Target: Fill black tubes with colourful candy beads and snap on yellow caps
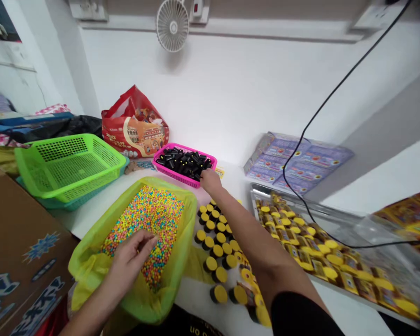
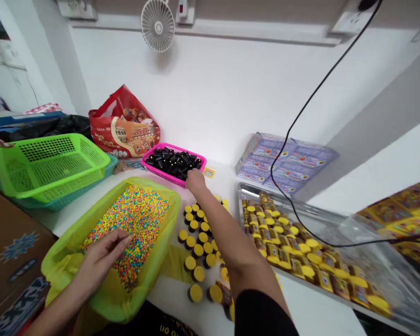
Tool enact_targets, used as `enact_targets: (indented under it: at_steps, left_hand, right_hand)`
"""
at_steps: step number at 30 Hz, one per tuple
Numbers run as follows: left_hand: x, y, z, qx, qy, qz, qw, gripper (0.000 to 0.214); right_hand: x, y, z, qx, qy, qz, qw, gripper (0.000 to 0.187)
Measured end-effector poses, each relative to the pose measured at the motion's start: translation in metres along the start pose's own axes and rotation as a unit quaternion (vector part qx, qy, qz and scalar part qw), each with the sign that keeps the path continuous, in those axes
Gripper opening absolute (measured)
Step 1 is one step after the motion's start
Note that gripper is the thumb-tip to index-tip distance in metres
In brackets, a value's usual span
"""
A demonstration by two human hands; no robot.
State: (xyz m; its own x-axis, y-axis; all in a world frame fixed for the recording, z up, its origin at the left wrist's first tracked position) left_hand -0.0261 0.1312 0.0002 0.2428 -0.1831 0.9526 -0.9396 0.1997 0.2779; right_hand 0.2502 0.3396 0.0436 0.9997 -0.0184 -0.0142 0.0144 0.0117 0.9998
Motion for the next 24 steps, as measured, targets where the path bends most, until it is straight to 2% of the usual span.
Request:
enact_targets:
  at_steps: [3,7,11,15,17,18,19,22,24]
  left_hand:
    - [-0.004,0.009,-0.001,0.040,-0.018,-0.047,0.998,0.035]
    - [-0.010,0.018,-0.004,0.070,-0.005,-0.047,0.996,0.038]
    - [-0.011,0.018,-0.004,0.069,0.020,0.003,0.997,0.039]
    - [-0.019,0.030,0.000,0.136,0.063,0.138,0.979,0.035]
    - [-0.024,0.037,0.002,0.178,0.075,0.213,0.958,0.032]
    - [-0.026,0.041,0.003,0.199,0.077,0.243,0.946,0.032]
    - [-0.028,0.044,0.005,0.219,0.076,0.265,0.936,0.034]
    - [-0.030,0.051,0.009,0.267,0.069,0.294,0.915,0.038]
    - [-0.030,0.052,0.010,0.274,0.068,0.298,0.912,0.036]
  right_hand:
    - [-0.002,-0.012,-0.046,-0.061,-0.039,0.009,0.997,0.040]
    - [-0.008,-0.023,-0.072,-0.110,-0.071,0.008,0.991,0.038]
    - [-0.008,-0.013,-0.071,-0.096,-0.079,0.012,0.992,0.040]
    - [-0.014,0.008,-0.050,-0.037,-0.063,0.024,0.997,0.038]
    - [-0.031,0.013,-0.028,-0.003,-0.015,0.018,1.000,0.041]
    - [-0.046,0.012,-0.015,0.009,0.031,0.007,0.999,0.039]
    - [-0.068,0.010,0.002,0.020,0.104,-0.011,0.994,0.037]
    - [-0.141,-0.021,0.059,-0.031,0.333,0.001,0.942,0.022]
    - [-0.172,-0.043,0.082,-0.059,0.381,0.034,0.922,0.016]
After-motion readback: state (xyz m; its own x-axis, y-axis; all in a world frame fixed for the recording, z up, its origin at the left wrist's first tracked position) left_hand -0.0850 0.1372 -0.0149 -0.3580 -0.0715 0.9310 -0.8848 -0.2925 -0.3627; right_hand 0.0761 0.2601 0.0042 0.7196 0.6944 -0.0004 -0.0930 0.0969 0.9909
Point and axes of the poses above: each hand's wrist, its own z-axis away from the middle knuckle, its own y-axis out of the back of the hand, x = y × z, the point moved 9 cm from there along -z, towards the middle knuckle, and after that the axes turned 6 degrees about -x, right-handed, at the moved point
